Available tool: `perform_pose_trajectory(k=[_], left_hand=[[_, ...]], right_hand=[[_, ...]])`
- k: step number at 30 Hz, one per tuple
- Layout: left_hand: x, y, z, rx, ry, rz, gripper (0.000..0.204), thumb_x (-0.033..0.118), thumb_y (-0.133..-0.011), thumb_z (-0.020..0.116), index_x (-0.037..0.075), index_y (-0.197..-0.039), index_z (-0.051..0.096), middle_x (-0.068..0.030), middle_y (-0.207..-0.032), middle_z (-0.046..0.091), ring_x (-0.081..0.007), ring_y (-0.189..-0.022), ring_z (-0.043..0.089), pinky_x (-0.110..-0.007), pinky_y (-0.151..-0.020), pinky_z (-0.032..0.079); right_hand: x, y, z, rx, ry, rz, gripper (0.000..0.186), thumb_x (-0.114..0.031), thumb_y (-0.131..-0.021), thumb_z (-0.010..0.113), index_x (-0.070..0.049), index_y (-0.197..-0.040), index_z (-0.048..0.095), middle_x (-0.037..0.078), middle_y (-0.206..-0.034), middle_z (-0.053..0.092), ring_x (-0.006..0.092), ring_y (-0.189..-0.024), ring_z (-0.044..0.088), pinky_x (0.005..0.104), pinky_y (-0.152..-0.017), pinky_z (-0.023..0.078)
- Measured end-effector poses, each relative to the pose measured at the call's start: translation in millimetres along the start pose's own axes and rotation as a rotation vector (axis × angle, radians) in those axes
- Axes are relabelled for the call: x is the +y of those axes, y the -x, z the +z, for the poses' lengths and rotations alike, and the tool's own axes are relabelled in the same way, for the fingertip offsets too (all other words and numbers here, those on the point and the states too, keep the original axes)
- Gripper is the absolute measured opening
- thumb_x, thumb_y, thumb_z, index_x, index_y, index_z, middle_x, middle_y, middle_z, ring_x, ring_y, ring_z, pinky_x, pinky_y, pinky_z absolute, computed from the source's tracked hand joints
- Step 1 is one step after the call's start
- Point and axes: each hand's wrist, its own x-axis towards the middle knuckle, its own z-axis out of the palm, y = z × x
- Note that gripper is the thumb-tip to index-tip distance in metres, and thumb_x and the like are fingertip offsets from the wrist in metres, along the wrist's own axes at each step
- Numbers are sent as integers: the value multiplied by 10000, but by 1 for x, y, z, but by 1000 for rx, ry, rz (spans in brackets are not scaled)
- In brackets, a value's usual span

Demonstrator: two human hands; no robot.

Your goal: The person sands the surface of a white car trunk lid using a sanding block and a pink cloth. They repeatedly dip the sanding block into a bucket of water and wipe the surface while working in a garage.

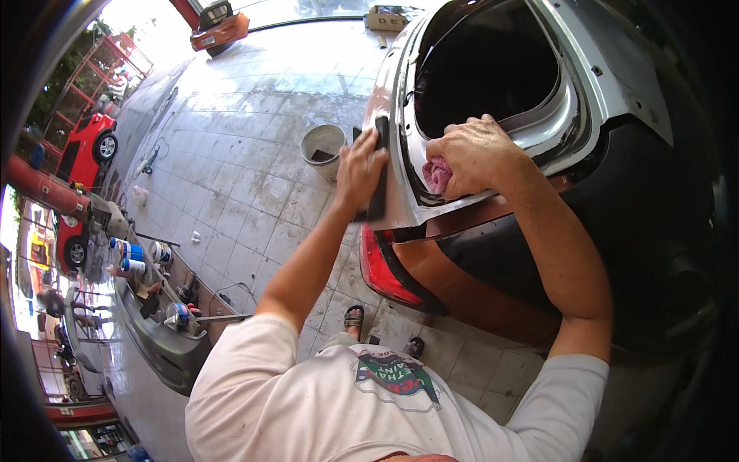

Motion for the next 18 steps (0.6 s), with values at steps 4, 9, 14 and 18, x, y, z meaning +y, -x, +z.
perform_pose_trajectory(k=[4, 9, 14, 18], left_hand=[[-33, -39, 21, -6, -62, -6, 727, 511, -1036, 601, -47, -1501, 616, -245, -1599, 568, -363, -1467, 545, -476, -1206, 356], [59, 89, -18, -61, -28, 84, 769, 457, -968, 749, -25, -1544, 584, -211, -1644, 531, -434, -1310, 588, -480, -1191, 407], [17, 47, -9, -45, 24, 98, 652, 310, -943, 749, 53, -1529, 629, -193, -1627, 555, -412, -1399, 562, -495, -1179, 443], [-66, -76, 26, 81, -357, 268, 296, 328, -1102, 557, 152, -1195, 776, -221, -1565, 601, -373, -1483, 548, -606, -1090, 454]], right_hand=[[2, -1, 2, 48, -5, -19, 577, -396, -632, 916, -204, -1166, 806, 116, -1083, 808, 350, -1112, 755, 501, -986, 518], [1, 2, 4, -37, 20, 69, 594, -409, -684, 898, -237, -1242, 791, 148, -1151, 747, 372, -1181, 693, 493, -1023, 485], [0, 1, 6, -8, 23, 61, 604, -428, -697, 898, -250, -1262, 778, 137, -1184, 717, 362, -1183, 666, 482, -1052, 459], [-11, -3, -3, 56, 24, -17, 586, -424, -702, 903, -253, -1248, 775, 135, -1174, 711, 374, -1194, 661, 499, -1055, 461]])
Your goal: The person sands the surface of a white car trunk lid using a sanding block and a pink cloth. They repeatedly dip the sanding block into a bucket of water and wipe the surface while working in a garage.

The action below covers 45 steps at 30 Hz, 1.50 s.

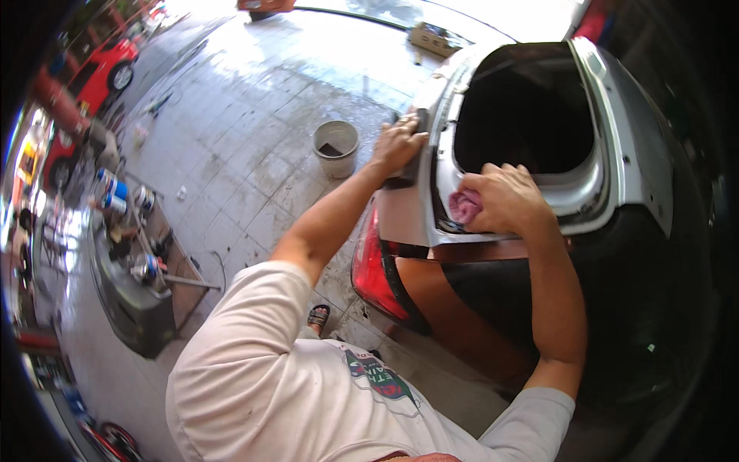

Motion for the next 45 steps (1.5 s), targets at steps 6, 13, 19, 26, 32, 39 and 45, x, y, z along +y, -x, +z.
perform_pose_trajectory(k=[6, 13, 19, 26, 32, 39, 45], left_hand=[[160, 76, -88, -182, 363, -399, 657, 450, -1061, 607, 17, -1554, 576, -176, -1680, 490, -490, -1374, 523, -535, -1258, 356], [62, 47, -22, -112, 241, -350, 444, 357, -1091, 552, 53, -1372, 712, -179, -1614, 573, -303, -1519, 507, -542, -1197, 376], [53, 63, -30, -123, 212, -210, 498, 355, -1079, 552, 87, -1488, 645, -205, -1659, 518, -377, -1489, 519, -542, -1188, 383], [85, 160, -92, -150, 444, -157, 680, 250, -974, 714, 4, -1585, 546, -180, -1694, 480, -433, -1361, 556, -476, -1221, 409], [6, 40, -6, -118, 114, -166, 333, 279, -1079, 533, 124, -1297, 730, -200, -1626, 551, -341, -1524, 500, -509, -1121, 402], [109, 179, -104, -93, 445, -220, 642, 329, -1024, 640, -22, -1557, 570, -215, -1660, 515, -467, -1288, 573, -483, -1191, 400], [11, 81, -28, -19, 482, -261, 457, 307, -1064, 556, 13, -1383, 698, -241, -1631, 535, -363, -1527, 491, -477, -1112, 398]], right_hand=[[8, 11, 10, -44, -12, 106, 617, -394, -673, 915, -260, -1260, 780, 131, -1165, 715, 376, -1184, 670, 506, -1068, 471], [0, 8, -4, -15, -14, 36, 585, -408, -688, 885, -246, -1243, 792, 147, -1175, 719, 384, -1166, 673, 504, -1070, 473], [9, 7, 4, -19, 10, 67, 622, -428, -710, 914, -266, -1293, 772, 111, -1185, 712, 352, -1211, 656, 483, -1096, 446], [4, 11, 2, -55, 11, 79, 600, -423, -743, 895, -266, -1307, 765, 125, -1192, 708, 355, -1205, 653, 470, -1108, 439], [3, 5, -3, -37, -12, 56, 578, -407, -742, 875, -257, -1292, 781, 130, -1207, 725, 347, -1232, 664, 481, -1112, 449], [11, 12, 10, -55, -24, 108, 586, -422, -729, 877, -260, -1285, 784, 141, -1195, 730, 351, -1228, 667, 491, -1113, 457], [1, 5, -3, -74, -10, 76, 590, -426, -741, 878, -265, -1299, 772, 148, -1202, 721, 356, -1238, 657, 493, -1118, 453]])
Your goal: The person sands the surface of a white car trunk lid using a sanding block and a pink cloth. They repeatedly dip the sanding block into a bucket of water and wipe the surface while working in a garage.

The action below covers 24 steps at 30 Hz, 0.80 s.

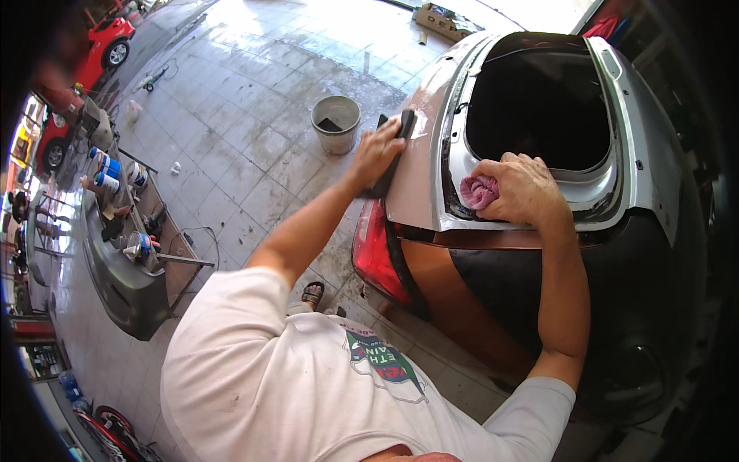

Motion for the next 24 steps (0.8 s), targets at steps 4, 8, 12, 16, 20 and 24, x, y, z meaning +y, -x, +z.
perform_pose_trajectory(k=[4, 8, 12, 16, 20, 24], left_hand=[[-10, -9, 20, -43, -279, 66, 366, 292, -1070, 551, 25, -1237, 738, -232, -1596, 574, -323, -1518, 512, -468, -1140, 373], [108, 101, -13, -103, -108, 1, 636, 311, -971, 707, 20, -1528, 610, -123, -1637, 563, -428, -1339, 543, -496, -1185, 396], [93, 103, -26, -109, -31, 205, 661, 265, -931, 753, 72, -1547, 610, -84, -1652, 553, -422, -1309, 548, -473, -1197, 417], [-12, -10, 6, -31, -123, 124, 538, 345, -1036, 598, 28, -1464, 673, -168, -1622, 572, -252, -1500, 536, -401, -1168, 375], [-13, -18, 36, 10, -152, -112, 402, 319, -1072, 555, 85, -1355, 718, -183, -1623, 569, -302, -1546, 487, -430, -1125, 387], [118, 100, -21, -85, -93, 141, 657, 286, -925, 742, 52, -1527, 619, -107, -1626, 577, -358, -1264, 588, -455, -1132, 454]], right_hand=[[2, 0, 1, 13, 19, -7, 600, -413, -724, 877, -265, -1295, 771, 153, -1187, 718, 369, -1221, 657, 498, -1094, 462], [2, 4, 7, 24, 5, 50, 614, -399, -701, 924, -271, -1281, 771, 129, -1118, 697, 341, -1170, 654, 464, -1056, 458], [3, 6, 7, 49, 8, 23, 584, -388, -713, 910, -267, -1269, 781, 123, -1101, 699, 341, -1151, 661, 463, -1046, 465], [-1, 0, -1, 37, -7, -35, 541, -395, -730, 879, -266, -1249, 798, 133, -1106, 711, 349, -1143, 674, 470, -1034, 477], [-4, -5, -6, 23, 3, -25, 517, -386, -744, 876, -270, -1242, 800, 121, -1091, 706, 334, -1124, 674, 462, -1024, 478], [3, 5, 13, 51, -4, 25, 558, -372, -723, 914, -264, -1254, 781, 85, -1058, 686, 306, -1104, 661, 442, -1020, 468]])
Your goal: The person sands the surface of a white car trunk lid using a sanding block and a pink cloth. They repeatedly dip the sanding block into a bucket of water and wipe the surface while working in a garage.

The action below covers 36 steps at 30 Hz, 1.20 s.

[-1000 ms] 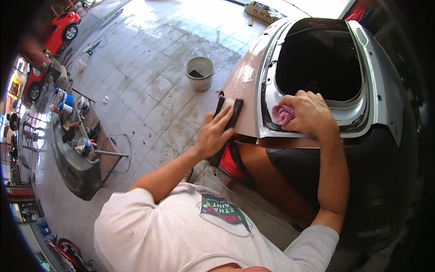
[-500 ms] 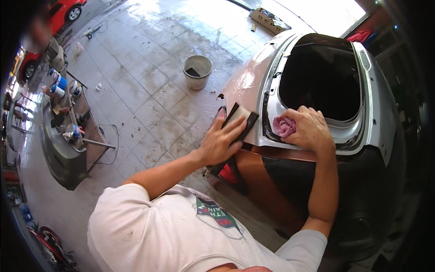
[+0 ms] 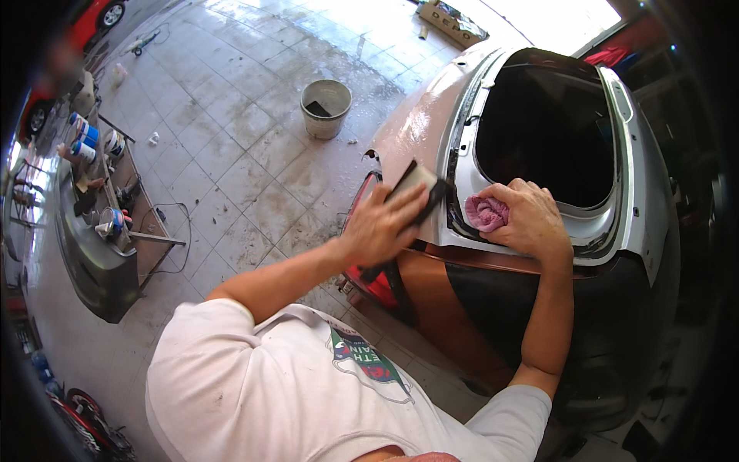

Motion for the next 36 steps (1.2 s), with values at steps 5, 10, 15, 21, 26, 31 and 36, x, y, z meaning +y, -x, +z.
perform_pose_trajectory(k=[5, 10, 15, 21, 26, 31, 36], left_hand=[[-60, -59, 9, -9, 73, 106, 628, 284, -891, 753, 107, -1486, 656, -87, -1626, 578, -378, -1253, 585, -481, -1108, 490], [-146, -211, 58, 42, -35, -318, 606, 433, -1070, 498, 47, -1521, 619, -164, -1631, 560, -454, -1296, 594, -500, -1171, 416], [-41, -98, 25, -15, 1, -100, 614, 307, -1029, 624, -25, -1543, 575, -227, -1625, 532, -460, -1325, 541, -521, -1171, 403], [-87, -114, 41, -33, -67, 60, 511, 258, -1003, 676, 26, -1458, 661, -182, -1603, 567, -421, -1415, 514, -541, -1219, 363], [-206, -272, 71, -55, -224, -35, 493, 504, -1129, 448, 203, -1399, 729, -194, -1591, 582, -344, -1514, 474, -566, -1194, 339], [-75, -137, 48, -39, -51, -94, 785, 540, -1037, 626, -38, -1562, 552, -263, -1611, 535, -409, -1459, 513, -520, -1241, 318], [11, -21, -2, -100, -13, 26, 697, 353, -1024, 691, -26, -1586, 531, -255, -1637, 505, -420, -1499, 463, -522, -1232, 336]], right_hand=[[6, -1, -4, 57, -6, -44, 531, -345, -728, 922, -255, -1233, 786, 79, -1058, 688, 310, -1101, 661, 441, -1015, 472], [3, -10, -13, 60, -41, -107, 458, -371, -775, 879, -264, -1212, 798, 113, -1077, 703, 327, -1086, 662, 460, -1017, 474], [11, -3, -4, 58, -104, -43, 414, -341, -774, 871, -254, -1175, 812, 115, -1072, 707, 312, -1086, 663, 439, -1005, 474], [13, 5, 6, 160, -130, -67, 352, -284, -748, 860, -207, -1088, 811, 131, -1013, 715, 309, -1034, 680, 444, -960, 488], [10, -4, 4, 206, -78, -158, 346, -289, -742, 858, -190, -1069, 806, 140, -1020, 738, 322, -1033, 707, 444, -966, 515], [19, -3, 15, 142, -68, -52, 385, -320, -740, 877, -222, -1106, 812, 118, -1023, 714, 310, -1047, 685, 442, -964, 495], [15, -4, 12, 88, -24, -37, 426, -364, -724, 874, -192, -1109, 814, 135, -1052, 737, 315, -1070, 694, 440, -976, 497]])
